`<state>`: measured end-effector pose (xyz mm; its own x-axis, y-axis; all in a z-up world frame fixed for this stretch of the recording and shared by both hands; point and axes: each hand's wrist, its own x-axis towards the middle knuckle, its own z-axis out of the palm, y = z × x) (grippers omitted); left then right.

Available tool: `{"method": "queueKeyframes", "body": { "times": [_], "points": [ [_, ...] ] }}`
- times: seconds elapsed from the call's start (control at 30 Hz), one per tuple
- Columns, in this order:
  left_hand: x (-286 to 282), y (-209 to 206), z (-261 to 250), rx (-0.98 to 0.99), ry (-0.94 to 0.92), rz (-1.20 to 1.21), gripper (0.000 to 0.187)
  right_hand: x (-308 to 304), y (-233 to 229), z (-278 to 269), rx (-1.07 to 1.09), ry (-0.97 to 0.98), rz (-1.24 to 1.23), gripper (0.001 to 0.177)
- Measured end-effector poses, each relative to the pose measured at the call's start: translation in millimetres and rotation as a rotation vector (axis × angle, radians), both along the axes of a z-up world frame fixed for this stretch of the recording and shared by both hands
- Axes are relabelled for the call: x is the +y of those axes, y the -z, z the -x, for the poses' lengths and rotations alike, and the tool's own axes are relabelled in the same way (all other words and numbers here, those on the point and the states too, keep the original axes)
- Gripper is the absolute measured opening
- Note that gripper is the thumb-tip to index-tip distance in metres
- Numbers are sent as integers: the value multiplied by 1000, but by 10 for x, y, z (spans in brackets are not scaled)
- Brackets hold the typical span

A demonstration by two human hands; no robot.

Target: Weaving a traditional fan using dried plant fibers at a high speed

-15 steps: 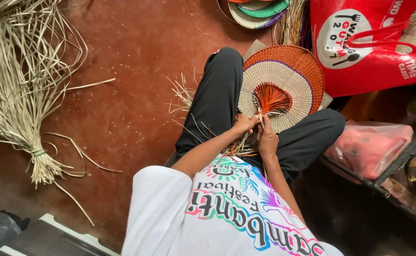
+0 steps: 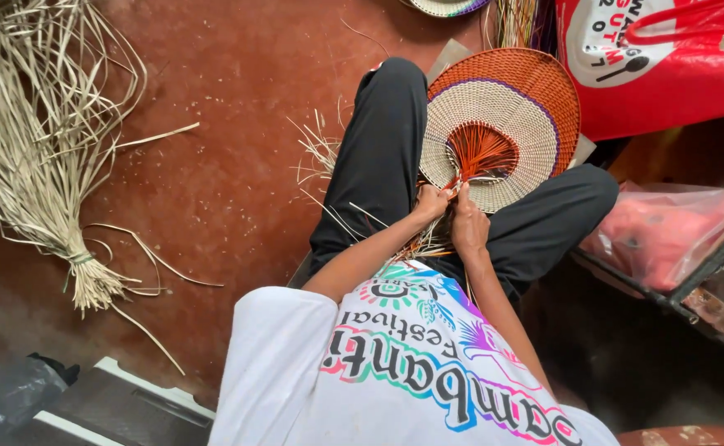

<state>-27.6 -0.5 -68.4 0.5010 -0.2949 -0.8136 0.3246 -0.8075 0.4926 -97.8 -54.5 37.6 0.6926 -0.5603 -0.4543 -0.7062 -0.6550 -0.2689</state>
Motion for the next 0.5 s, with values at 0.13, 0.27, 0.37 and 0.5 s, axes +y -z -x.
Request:
{"method": "queueKeyframes", "body": {
  "times": [0.13, 0.27, 0.37, 0.5],
  "points": [
    [-12, 20, -8, 12, 36, -13, 31, 8, -32, -15, -7, -7, 16, 51],
    [10, 77, 42, 6, 28, 0, 32, -3, 35, 17, -3, -48, 71, 52],
    [-1, 172, 58, -33, 5, 32, 31, -28, 17, 0, -16, -63, 68, 51],
    [-71, -10, -22, -85, -73, 115, 35, -73, 129, -16, -68, -75, 98, 45]
  ]
}}
